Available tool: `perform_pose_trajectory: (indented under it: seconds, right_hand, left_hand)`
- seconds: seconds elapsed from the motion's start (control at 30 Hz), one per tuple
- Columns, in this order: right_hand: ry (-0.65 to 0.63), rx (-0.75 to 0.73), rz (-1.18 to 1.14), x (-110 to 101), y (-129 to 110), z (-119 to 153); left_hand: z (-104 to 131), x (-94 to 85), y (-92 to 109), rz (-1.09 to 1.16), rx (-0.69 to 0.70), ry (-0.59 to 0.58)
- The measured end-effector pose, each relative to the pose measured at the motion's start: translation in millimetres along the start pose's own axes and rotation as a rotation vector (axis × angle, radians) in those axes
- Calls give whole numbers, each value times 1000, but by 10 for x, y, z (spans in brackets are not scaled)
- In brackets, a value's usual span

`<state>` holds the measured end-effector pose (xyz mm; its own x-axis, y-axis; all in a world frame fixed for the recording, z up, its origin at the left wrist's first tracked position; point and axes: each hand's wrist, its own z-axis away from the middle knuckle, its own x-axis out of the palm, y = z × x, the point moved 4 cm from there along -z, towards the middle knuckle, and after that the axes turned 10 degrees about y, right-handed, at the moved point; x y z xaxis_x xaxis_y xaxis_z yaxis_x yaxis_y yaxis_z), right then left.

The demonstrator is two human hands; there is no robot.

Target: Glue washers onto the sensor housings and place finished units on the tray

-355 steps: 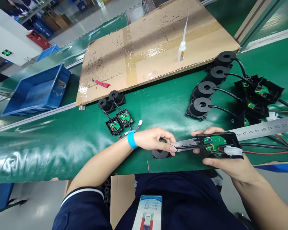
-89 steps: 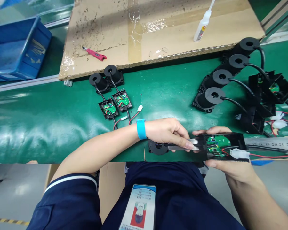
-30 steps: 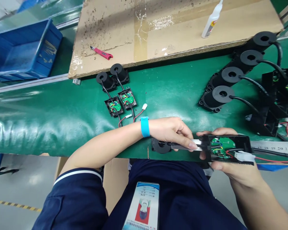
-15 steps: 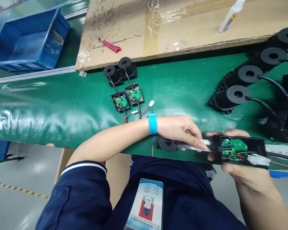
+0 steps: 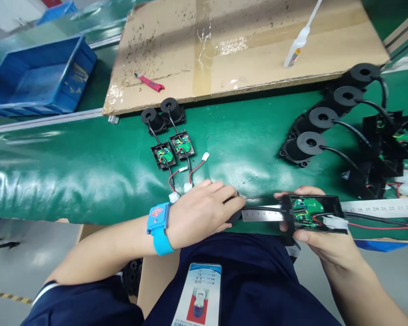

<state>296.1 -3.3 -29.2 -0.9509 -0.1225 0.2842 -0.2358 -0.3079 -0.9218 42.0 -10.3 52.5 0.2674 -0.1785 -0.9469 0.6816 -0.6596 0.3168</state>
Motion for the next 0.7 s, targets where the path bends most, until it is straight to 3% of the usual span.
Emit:
perform_pose_trajectory:
  seconds: [0.13,0.23,0.33,0.5,0.7]
  right_hand:
    - [89,95,-4,-166,48,29]
    - [264,159,-13,-344,65,80]
    - [373,177,-15,-438,51,198]
    - [529,198,-71,-627,108,428]
    - [598,224,-175,-803,185,330]
  left_hand:
    - [-169,75,-112,-7,32,77]
    - [-515,130,-257,-44,94,91]
    - [-884,198,-321,-89,187,12]
    - [-1259,279,-264,-171,326,-49]
    - [-1462,406,-209,-244,329,-24]
